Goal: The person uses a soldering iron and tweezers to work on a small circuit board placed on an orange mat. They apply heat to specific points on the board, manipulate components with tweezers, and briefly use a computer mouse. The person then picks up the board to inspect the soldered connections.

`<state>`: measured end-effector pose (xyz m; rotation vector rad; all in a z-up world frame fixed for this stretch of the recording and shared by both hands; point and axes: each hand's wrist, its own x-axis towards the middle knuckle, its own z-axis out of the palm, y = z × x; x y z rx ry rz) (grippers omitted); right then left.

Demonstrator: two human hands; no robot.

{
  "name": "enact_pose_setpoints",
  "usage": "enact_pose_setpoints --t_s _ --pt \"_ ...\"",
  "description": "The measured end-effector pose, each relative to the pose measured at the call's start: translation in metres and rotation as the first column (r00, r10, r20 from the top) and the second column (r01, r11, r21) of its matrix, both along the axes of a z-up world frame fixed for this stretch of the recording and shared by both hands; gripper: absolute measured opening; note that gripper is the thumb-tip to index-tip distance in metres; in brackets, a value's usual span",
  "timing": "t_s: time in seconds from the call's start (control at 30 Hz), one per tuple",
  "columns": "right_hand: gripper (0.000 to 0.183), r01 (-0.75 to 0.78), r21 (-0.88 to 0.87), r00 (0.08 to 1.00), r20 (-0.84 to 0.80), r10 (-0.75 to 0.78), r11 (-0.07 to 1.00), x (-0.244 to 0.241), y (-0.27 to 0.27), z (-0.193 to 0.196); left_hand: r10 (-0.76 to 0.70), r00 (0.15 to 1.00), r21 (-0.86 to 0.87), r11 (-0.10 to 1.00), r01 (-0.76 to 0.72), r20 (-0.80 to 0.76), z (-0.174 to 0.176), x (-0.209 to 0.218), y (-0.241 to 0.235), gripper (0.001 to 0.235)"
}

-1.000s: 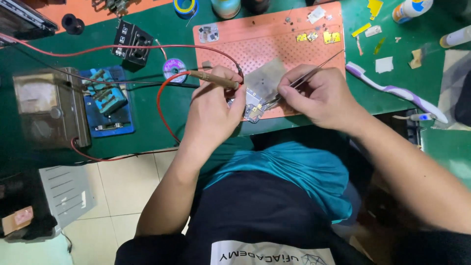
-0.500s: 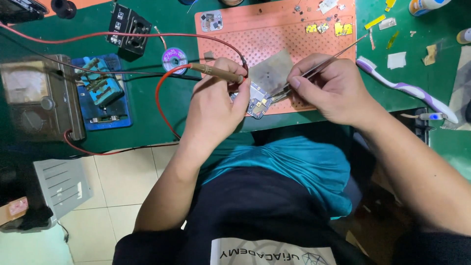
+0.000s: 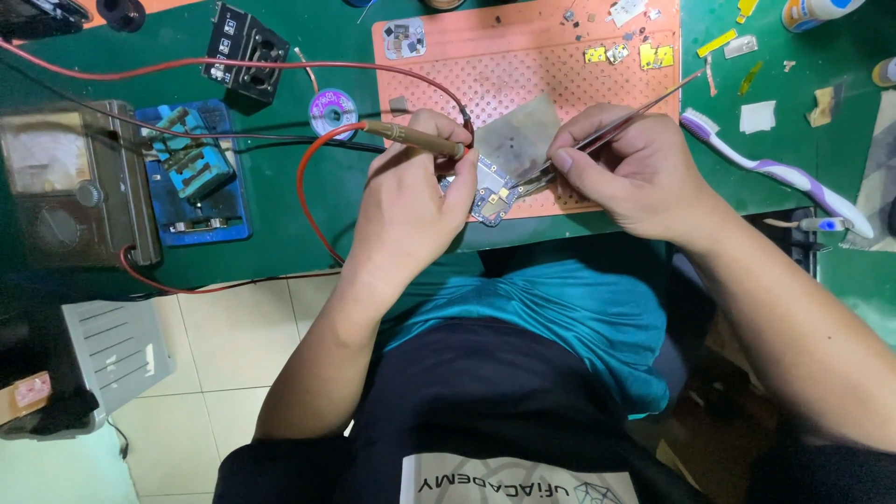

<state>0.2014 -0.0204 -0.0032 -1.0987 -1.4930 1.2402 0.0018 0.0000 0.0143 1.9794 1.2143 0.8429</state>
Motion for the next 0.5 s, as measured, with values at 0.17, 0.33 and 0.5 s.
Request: enact_pose_setpoints --t_s 0.17,0.33,0.5 --pt "0.005 -0.011 0.025 0.999 0.043 0.01 1.0 0.0019 0.0018 0.0042 -0.004 1.0 0.001 1.0 0.004 -0.001 0.0008 -0.0002 -0.0013 0.01" --pt "0.005 -0.017 0.029 0.997 0.076 0.015 0.999 0.0021 0.0018 0.0043 -0.001 1.0 -0.002 1.0 0.001 0.004 0.0 -0.0006 -0.0003 0.01" --pt "0.006 -0.03 0.015 0.997 0.077 0.029 0.999 0.0023 0.0026 0.006 -0.001 1.0 -0.002 1.0 0.001 0.002 0.0024 -0.0008 -0.0012 0.01"
